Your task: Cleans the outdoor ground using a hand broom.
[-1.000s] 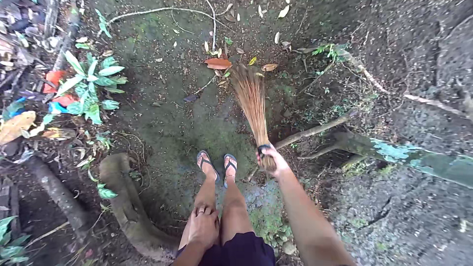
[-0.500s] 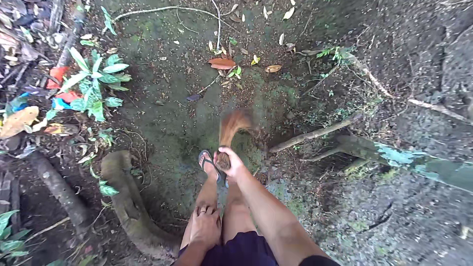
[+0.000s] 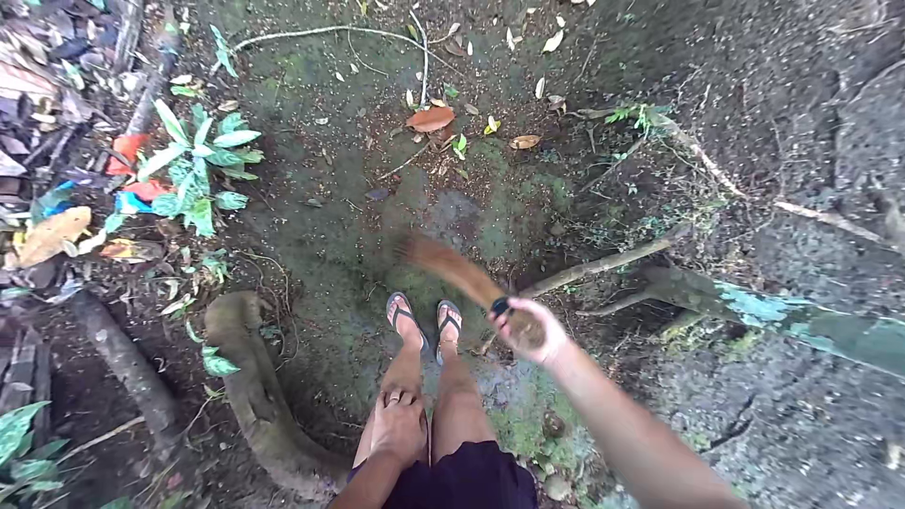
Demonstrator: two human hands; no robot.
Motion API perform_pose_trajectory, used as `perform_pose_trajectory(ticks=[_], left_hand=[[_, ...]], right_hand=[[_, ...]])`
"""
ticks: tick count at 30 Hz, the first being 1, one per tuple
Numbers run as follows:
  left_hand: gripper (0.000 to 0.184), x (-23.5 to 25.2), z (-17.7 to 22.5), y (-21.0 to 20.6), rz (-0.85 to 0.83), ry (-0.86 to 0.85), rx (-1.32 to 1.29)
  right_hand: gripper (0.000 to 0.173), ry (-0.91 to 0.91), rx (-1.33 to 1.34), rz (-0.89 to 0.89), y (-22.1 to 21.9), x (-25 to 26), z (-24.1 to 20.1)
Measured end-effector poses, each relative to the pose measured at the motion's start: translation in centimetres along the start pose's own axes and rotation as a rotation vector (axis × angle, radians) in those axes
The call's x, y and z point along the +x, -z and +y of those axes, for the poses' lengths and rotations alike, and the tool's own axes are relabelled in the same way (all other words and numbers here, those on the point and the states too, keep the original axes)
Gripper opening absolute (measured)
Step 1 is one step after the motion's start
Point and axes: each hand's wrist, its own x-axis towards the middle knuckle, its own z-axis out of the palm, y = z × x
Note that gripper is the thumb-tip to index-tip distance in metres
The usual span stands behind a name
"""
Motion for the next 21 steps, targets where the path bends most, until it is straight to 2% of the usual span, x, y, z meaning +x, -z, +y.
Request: perform_pose_trajectory(ticks=[3,4,5,7,9,12,13,14,16,17,19,21], left_hand=[[0.048,0.0,-0.3,-0.3,0.001,-0.005,-0.014],[0.048,0.1,-0.3,-0.4,0.003,-0.006,-0.019],[0.048,0.0,-0.4,-0.5,0.001,-0.007,-0.02],[0.048,-0.2,-0.3,-0.4,-0.004,-0.008,-0.034],[0.048,-0.2,-0.3,-0.2,0.003,-0.009,-0.049],[0.047,-0.2,-0.3,-0.3,0.013,-0.012,-0.07],[0.047,-0.1,-0.3,-0.2,0.019,-0.013,-0.078],[0.047,0.0,-0.3,-0.3,0.028,-0.013,-0.085],[0.047,0.1,-0.4,-0.4,0.036,-0.01,-0.095],[0.047,0.0,-0.4,-0.4,0.035,-0.006,-0.099],[0.048,-0.2,-0.4,-0.5,0.035,-0.003,-0.099],[0.048,-0.1,-0.5,-0.4,0.029,0.003,-0.091]], right_hand=[[0.02,0.269,-0.271,0.24,1.9,4.6,-8.5],[0.02,0.35,-0.406,0.292,2.4,6.0,-9.8],[0.028,0.414,-0.53,0.335,3.1,7.2,-10.2],[0.059,0.493,-0.663,0.383,4.4,8.5,-8.9],[0.082,0.555,-0.616,0.373,4.9,7.8,-5.8],[0.1,0.586,-0.408,0.341,3.9,4.4,0.6],[0.094,0.575,-0.324,0.331,2.9,3.4,2.9],[0.079,0.558,-0.23,0.321,1.5,2.7,5.3],[0.032,0.468,-0.023,0.278,-2.0,2.5,8.8],[0.016,0.39,0.08,0.242,-4.1,3.1,9.3],[0.017,0.23,0.236,0.132,-7.3,5.0,8.1],[0.017,0.139,0.254,0.016,-8.7,7.0,6.7]])
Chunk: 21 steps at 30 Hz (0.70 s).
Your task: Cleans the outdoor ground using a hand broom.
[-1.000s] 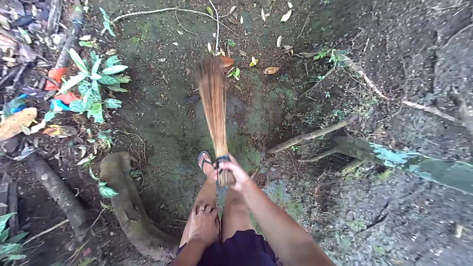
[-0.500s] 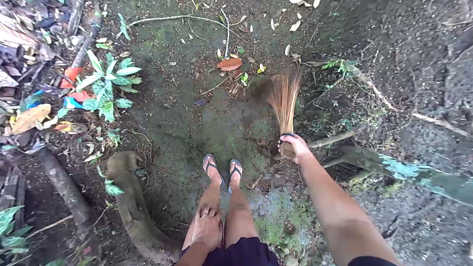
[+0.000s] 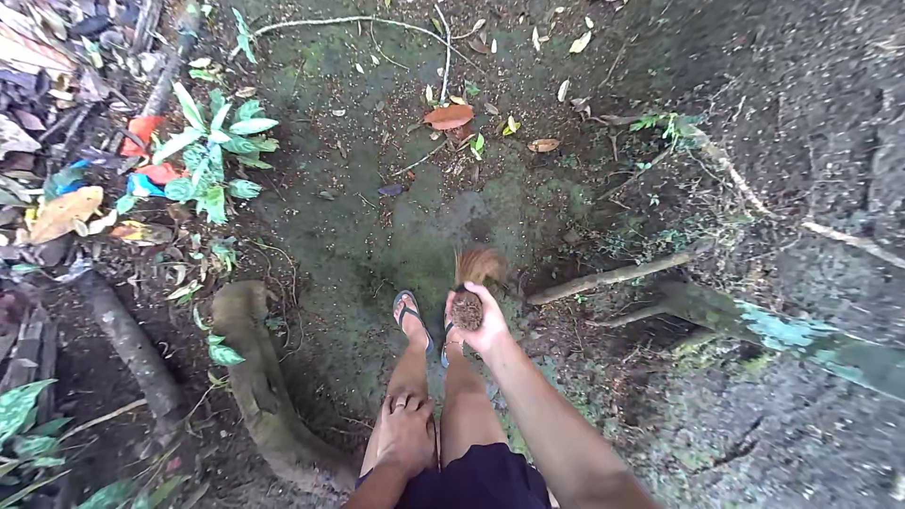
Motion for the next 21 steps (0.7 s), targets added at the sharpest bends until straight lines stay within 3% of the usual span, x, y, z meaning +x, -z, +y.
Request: perform_pose_trajectory(ticks=[4,7,9,11,14,15,18,21], left_hand=[[0.047,-0.2,0.2,-0.2,-0.015,0.005,0.011],[0.047,-0.2,0.1,0.2,-0.019,-0.002,0.008],[0.048,-0.4,0.1,0.4,-0.03,-0.003,-0.003],[0.048,-0.4,0.0,0.4,-0.021,-0.002,-0.012],[0.048,-0.3,-0.3,-0.1,-0.008,-0.006,-0.01],[0.048,-0.3,-0.3,-0.4,0.007,-0.011,-0.015],[0.048,0.0,-0.6,-0.6,0.026,-0.01,-0.004],[0.049,-0.1,-0.9,-0.9,0.01,0.001,-0.005]], right_hand=[[0.029,0.011,-0.139,-0.206,4.9,-0.4,-1.6],[0.084,0.074,-0.278,-0.215,6.7,-5.5,0.0],[0.107,0.129,-0.254,-0.159,7.4,-8.1,1.9],[0.095,0.151,-0.193,-0.066,7.6,-9.1,3.6],[0.03,0.146,-0.159,0.063,5.4,-6.1,4.8],[0.019,0.113,-0.158,0.084,3.7,-4.2,4.7],[0.015,-0.04,-0.209,0.003,-2.6,2.2,4.4],[0.021,-0.102,-0.309,-0.16,-5.2,6.8,3.7]])
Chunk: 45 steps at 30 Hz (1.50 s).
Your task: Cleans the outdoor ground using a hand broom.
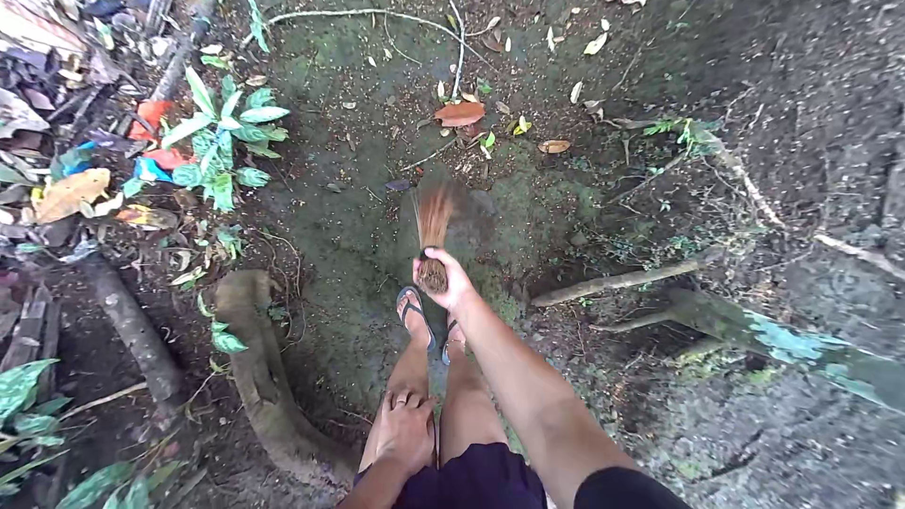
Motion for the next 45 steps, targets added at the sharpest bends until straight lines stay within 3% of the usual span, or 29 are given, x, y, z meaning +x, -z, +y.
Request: perform_pose_trajectory(ticks=[2,5,8,10,13,17,18,20,22,26,30,32,35,37,40,43,45], left_hand=[[0.048,0.0,-0.3,0.0,-0.002,0.001,-0.014],[0.048,0.1,-0.5,0.4,0.012,-0.009,-0.034],[0.046,-0.4,-0.1,1.7,-0.02,-0.012,-0.056],[0.045,-0.6,0.1,2.4,-0.03,-0.018,-0.073],[0.048,-0.1,-0.3,1.8,-0.009,-0.027,-0.054],[0.048,-0.1,-0.7,1.8,-0.002,-0.031,-0.067],[0.048,-0.1,-0.8,1.9,-0.004,-0.027,-0.069],[0.048,-0.4,-0.7,1.7,-0.018,-0.026,-0.072],[0.048,-0.2,-0.8,2.0,-0.005,-0.03,-0.079],[0.048,-0.5,-0.7,2.8,-0.019,-0.045,-0.094],[0.048,-0.4,-0.9,3.6,-0.033,-0.048,-0.092],[0.049,-0.2,-1.3,3.2,-0.029,-0.054,-0.081],[0.048,-0.1,-1.9,2.9,-0.013,-0.065,-0.089],[0.048,-0.1,-2.2,3.2,-0.018,-0.064,-0.095],[0.048,-0.4,-2.2,3.0,-0.012,-0.068,-0.113],[0.047,-0.3,-2.3,3.1,0.008,-0.068,-0.148],[0.047,-0.3,-2.1,3.0,0.004,-0.062,-0.156]], right_hand=[[0.043,-0.003,-0.143,-0.093,0.5,0.7,-0.2],[0.073,-0.071,-0.34,-0.199,1.0,-3.6,3.0],[0.055,-0.243,-0.209,-0.215,0.6,-11.5,6.3],[0.041,-0.353,-0.044,-0.194,1.2,-14.3,6.1],[0.031,-0.309,-0.05,-0.122,3.3,-11.1,1.5],[0.02,-0.016,-0.443,0.099,5.1,-3.2,-4.5],[0.027,0.032,-0.585,0.116,5.1,-2.2,-4.5],[0.058,0.088,-0.764,0.157,5.4,-2.1,-1.9],[0.072,0.09,-0.691,0.131,4.8,-4.0,1.1],[0.059,-0.16,-0.23,-0.139,3.1,-12.7,5.4],[0.044,-0.32,0.071,-0.1,2.7,-14.9,4.7],[0.038,-0.271,0.047,-0.005,3.7,-12.6,1.0],[0.027,0.003,-0.085,0.209,6.3,-8.5,-5.5],[0.02,0.125,-0.299,0.304,8.4,-7.1,-7.4],[0.025,0.208,-0.443,0.342,11.1,-9.5,-5.0],[0.055,0.282,-0.099,0.143,12.8,-14.7,-2.2],[0.063,0.252,-0.013,0.162,14.4,-17.5,-0.9]])
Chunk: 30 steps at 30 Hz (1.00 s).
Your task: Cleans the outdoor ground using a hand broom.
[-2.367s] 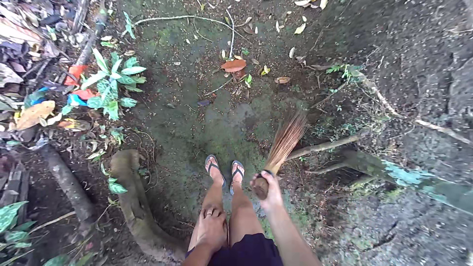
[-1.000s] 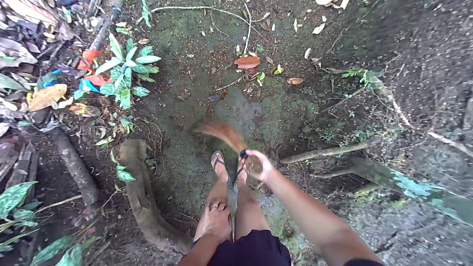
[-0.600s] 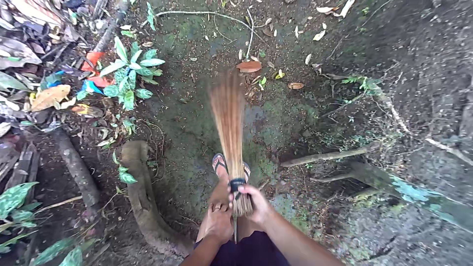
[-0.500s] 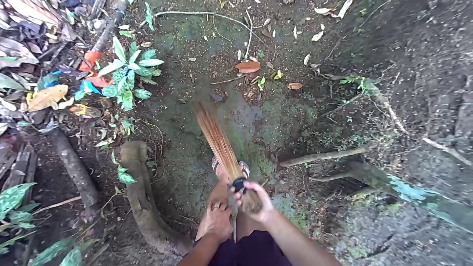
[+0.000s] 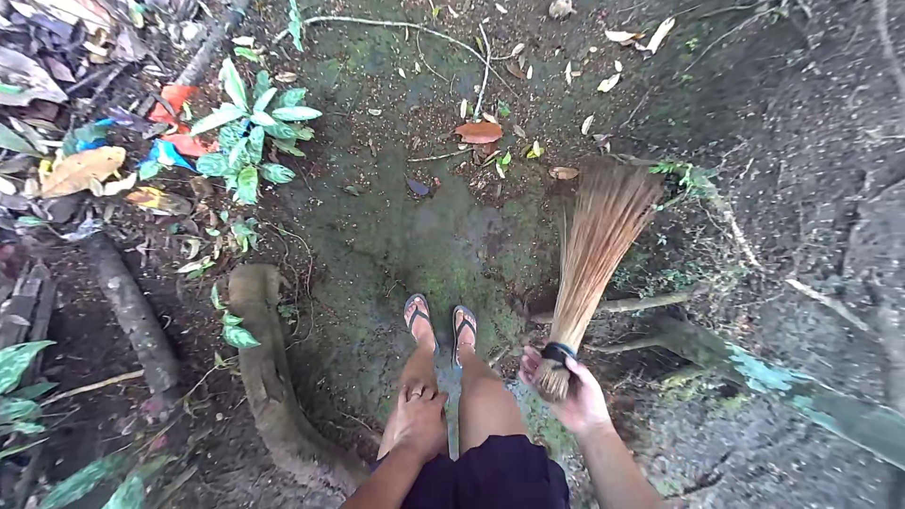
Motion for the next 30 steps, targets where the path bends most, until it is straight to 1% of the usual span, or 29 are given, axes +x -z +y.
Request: perform_pose_trajectory(ticks=[1,3,4,5,6,7,9,10,11,12,13,15,16,17,18,20,21,23,25,26,28,30], left_hand=[[0.047,0.1,0.1,0.1,0.006,0.001,-0.007],[0.047,0.3,0.2,0.1,0.033,0.003,-0.015],[0.047,0.3,0.2,0.0,0.035,0.004,-0.015],[0.047,0.3,0.3,0.1,0.035,0.008,-0.016],[0.047,0.4,0.4,0.3,0.038,0.015,-0.021],[0.047,0.4,0.6,0.3,0.042,0.023,-0.02],[0.047,0.6,1.2,0.3,0.049,0.036,-0.004],[0.048,0.7,1.4,0.1,0.055,0.042,0.007],[0.048,0.7,1.7,-0.2,0.054,0.05,0.023],[0.048,0.6,2.0,-0.3,0.044,0.059,0.033],[0.048,0.7,2.3,-0.3,0.045,0.064,0.041],[0.048,0.9,2.8,0.0,0.062,0.067,0.038],[0.048,0.9,3.1,0.2,0.075,0.071,0.036],[0.048,1.1,3.4,0.5,0.087,0.079,0.039],[0.048,1.1,3.9,0.8,0.084,0.089,0.042],[0.046,1.3,4.9,1.2,0.093,0.103,0.048],[0.046,1.6,5.3,1.3,0.103,0.107,0.05],[0.048,2.0,5.6,1.5,0.136,0.119,0.024],[0.049,1.9,5.5,1.9,0.237,0.109,-0.1],[0.048,1.5,5.4,2.3,0.333,0.079,-0.226],[0.044,0.5,5.5,3.8,0.582,0.009,-0.556],[0.043,-0.4,5.8,6.2,0.766,-0.042,-0.865]], right_hand=[[0.057,0.027,-0.053,0.055,0.5,-0.2,0.1],[0.041,0.082,-0.263,0.197,-0.4,1.9,0.5],[0.035,0.071,-0.301,0.276,-2.0,3.6,1.0],[0.027,0.033,-0.278,0.33,-4.5,5.4,1.6],[0.021,-0.021,-0.228,0.339,-7.6,7.1,2.3],[0.017,-0.092,-0.174,0.303,-10.6,8.5,3.3],[0.016,-0.245,-0.119,0.141,-15.4,10.6,5.5],[0.016,-0.327,-0.121,0.047,-17.0,11.1,6.4],[0.014,-0.394,-0.131,-0.044,-17.6,11.3,7.0],[0.012,-0.436,-0.147,-0.131,-17.3,11.1,7.3],[0.016,-0.446,-0.184,-0.217,-16.6,10.7,7.3],[0.042,-0.441,-0.313,-0.35,-14.5,9.2,6.6],[0.05,-0.459,-0.37,-0.393,-13.7,7.9,6.1],[0.051,-0.489,-0.396,-0.419,-13.3,6.4,5.7],[0.046,-0.532,-0.385,-0.428,-12.9,4.9,5.3],[0.029,-0.613,-0.313,-0.403,-12.0,3.3,3.5],[0.022,-0.627,-0.262,-0.364,-11.6,3.6,2.0],[0.023,-0.586,-0.189,-0.262,-10.2,6.3,-1.9],[0.023,-0.482,-0.16,-0.132,-7.9,9.9,-5.8],[0.021,-0.416,-0.179,-0.078,-6.2,11.1,-7.4],[0.019,-0.319,-0.322,-0.048,-2.6,10.7,-9.3],[0.028,-0.287,-0.472,-0.032,-0.3,8.1,-9.3]])
